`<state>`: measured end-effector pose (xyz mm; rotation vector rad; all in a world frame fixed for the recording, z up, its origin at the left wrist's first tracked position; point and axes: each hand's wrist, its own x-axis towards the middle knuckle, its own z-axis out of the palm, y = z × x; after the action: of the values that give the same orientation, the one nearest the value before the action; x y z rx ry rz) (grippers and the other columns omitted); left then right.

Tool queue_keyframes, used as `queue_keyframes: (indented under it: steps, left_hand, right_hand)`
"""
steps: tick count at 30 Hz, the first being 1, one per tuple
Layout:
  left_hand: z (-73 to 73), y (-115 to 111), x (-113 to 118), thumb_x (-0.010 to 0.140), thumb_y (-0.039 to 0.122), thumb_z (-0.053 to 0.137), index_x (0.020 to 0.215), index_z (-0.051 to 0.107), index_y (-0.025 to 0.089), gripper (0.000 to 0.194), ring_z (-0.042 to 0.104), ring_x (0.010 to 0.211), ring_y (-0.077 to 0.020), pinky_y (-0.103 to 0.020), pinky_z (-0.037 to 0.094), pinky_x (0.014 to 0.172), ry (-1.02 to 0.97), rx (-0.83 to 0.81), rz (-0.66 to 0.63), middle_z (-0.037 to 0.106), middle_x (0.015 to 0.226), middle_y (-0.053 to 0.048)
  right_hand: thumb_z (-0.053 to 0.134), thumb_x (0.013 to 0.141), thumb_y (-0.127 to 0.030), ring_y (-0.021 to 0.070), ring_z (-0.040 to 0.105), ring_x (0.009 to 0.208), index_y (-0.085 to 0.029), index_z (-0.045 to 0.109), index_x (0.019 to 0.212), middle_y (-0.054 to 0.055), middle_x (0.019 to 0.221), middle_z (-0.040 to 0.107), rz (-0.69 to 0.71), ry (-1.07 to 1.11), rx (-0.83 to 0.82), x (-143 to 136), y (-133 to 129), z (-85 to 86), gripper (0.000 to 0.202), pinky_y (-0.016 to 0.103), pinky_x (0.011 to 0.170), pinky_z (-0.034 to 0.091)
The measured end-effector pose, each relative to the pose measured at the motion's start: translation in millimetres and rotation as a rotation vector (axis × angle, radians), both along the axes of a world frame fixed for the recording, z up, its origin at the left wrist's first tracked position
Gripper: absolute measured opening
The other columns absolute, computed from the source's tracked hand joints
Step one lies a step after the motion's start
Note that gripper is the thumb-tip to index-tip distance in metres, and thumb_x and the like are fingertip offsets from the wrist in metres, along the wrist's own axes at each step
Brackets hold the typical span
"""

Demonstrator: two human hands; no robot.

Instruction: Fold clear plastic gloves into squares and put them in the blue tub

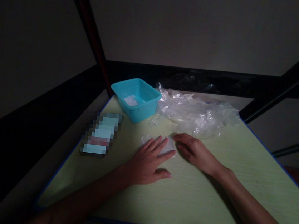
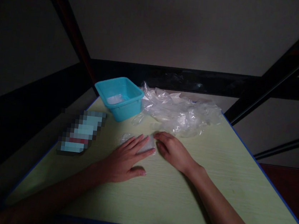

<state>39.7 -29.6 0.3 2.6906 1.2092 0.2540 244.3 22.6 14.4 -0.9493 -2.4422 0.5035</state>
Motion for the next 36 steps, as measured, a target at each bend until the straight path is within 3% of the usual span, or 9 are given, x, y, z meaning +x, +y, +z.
queue_keyframes:
  steps: [14,29,36]
  left_hand:
    - [4.5,1.1,0.6,0.079,0.057,0.055,0.136,0.038,0.030,0.066,0.014,0.138,-0.0335,-0.051,0.018,0.109,0.017,-0.051,-0.008,0.019,0.151,-0.011]
    - [4.0,1.6,1.9,0.078,0.058,0.054,0.136,0.038,0.029,0.066,0.016,0.137,-0.0349,-0.053,0.019,0.108,0.030,-0.028,-0.019,0.021,0.150,-0.012]
    - [6.2,1.6,1.5,0.079,0.059,0.052,0.136,0.037,0.029,0.067,0.016,0.137,-0.0343,-0.052,0.020,0.108,0.040,-0.027,-0.022,0.021,0.150,-0.011]
  right_hand:
    - [0.038,0.087,-0.011,0.0279,0.054,0.113,-0.006,0.057,0.119,0.019,0.127,0.054,0.016,-0.207,0.143,-2.7,-3.3,0.8,0.038,0.045,0.094,0.046]
    - [0.042,0.085,-0.010,0.0253,0.058,0.109,-0.010,0.062,0.113,0.018,0.121,0.059,-0.002,-0.205,0.169,1.0,1.9,-6.2,0.035,0.041,0.092,0.049]
    - [0.043,0.085,-0.008,0.0262,0.061,0.106,-0.006,0.065,0.108,0.021,0.116,0.062,0.086,-0.241,0.215,6.2,4.7,-0.8,0.033,0.040,0.090,0.051]
